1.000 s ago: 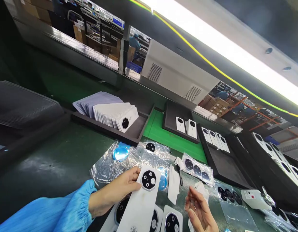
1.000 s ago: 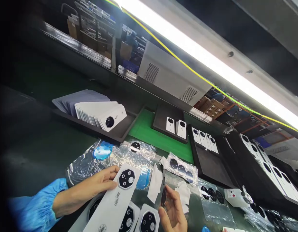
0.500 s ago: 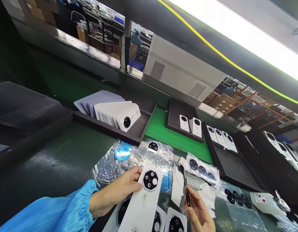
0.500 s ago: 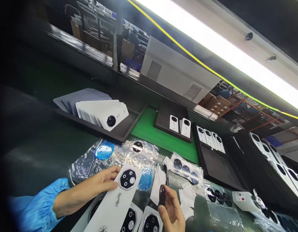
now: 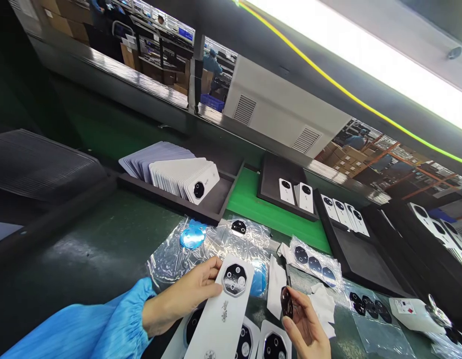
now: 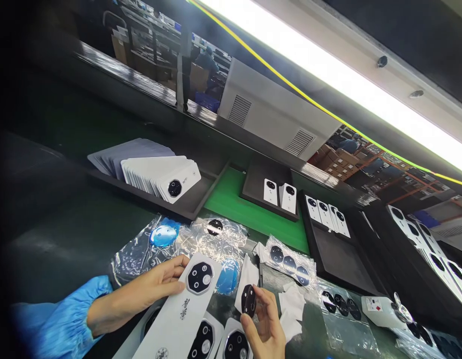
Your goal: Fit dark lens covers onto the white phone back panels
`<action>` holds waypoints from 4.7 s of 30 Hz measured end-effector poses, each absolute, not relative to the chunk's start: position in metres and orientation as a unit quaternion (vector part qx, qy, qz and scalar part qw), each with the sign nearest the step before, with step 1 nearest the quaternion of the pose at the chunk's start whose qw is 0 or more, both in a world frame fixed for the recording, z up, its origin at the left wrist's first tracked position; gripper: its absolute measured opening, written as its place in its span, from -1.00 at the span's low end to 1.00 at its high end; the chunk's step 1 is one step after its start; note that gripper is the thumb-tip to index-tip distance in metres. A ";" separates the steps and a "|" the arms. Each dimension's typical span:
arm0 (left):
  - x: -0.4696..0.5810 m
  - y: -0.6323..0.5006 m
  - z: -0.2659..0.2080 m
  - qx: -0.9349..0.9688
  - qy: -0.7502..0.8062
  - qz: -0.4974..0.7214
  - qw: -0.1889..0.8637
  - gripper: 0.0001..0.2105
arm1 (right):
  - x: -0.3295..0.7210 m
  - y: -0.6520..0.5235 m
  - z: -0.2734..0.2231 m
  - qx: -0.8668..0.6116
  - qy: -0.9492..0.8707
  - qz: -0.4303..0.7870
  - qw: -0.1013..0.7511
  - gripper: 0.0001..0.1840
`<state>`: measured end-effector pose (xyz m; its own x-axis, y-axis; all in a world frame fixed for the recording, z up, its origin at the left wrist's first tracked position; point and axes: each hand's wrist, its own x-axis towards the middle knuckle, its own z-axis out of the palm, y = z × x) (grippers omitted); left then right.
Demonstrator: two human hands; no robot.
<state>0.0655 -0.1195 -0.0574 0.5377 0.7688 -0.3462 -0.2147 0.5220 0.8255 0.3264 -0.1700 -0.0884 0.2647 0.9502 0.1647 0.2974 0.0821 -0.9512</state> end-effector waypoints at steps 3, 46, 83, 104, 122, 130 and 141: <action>0.065 -0.121 -0.056 0.380 0.373 0.317 0.785 -0.66 | 0.323 -0.170 -0.083 -0.610 -0.530 0.303 0.504 -0.57; 0.067 -0.156 -0.067 0.425 0.322 0.284 0.797 -0.72 | 0.253 -0.192 -0.071 -0.541 -0.770 0.115 0.318 -0.65; 0.069 -0.164 -0.074 0.466 0.464 0.312 0.685 -0.54 | 0.241 -0.182 -0.061 -0.507 -0.808 0.046 0.297 -0.63; 0.065 -0.160 -0.064 0.422 0.435 0.333 0.723 -0.59 | 0.245 -0.186 -0.075 -0.518 -0.790 0.087 0.314 -0.63; 0.065 -0.159 -0.067 0.416 0.431 0.330 0.729 -0.57 | 0.245 -0.186 -0.077 -0.530 -0.785 0.092 0.307 -0.58; 0.066 -0.158 -0.066 0.426 0.420 0.343 0.724 -0.65 | 0.244 -0.185 -0.076 -0.535 -0.784 0.089 0.301 -0.61; 0.066 -0.161 -0.071 0.465 0.464 0.331 0.678 -0.65 | 0.251 -0.179 -0.072 -0.499 -0.819 0.093 0.269 -0.63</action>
<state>0.0655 -0.1605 -0.0707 0.3509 0.8799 -0.3206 -0.0180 0.3486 0.9371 0.2511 -0.1793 -0.0722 -0.3574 0.8667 0.3480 0.7669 0.4850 -0.4202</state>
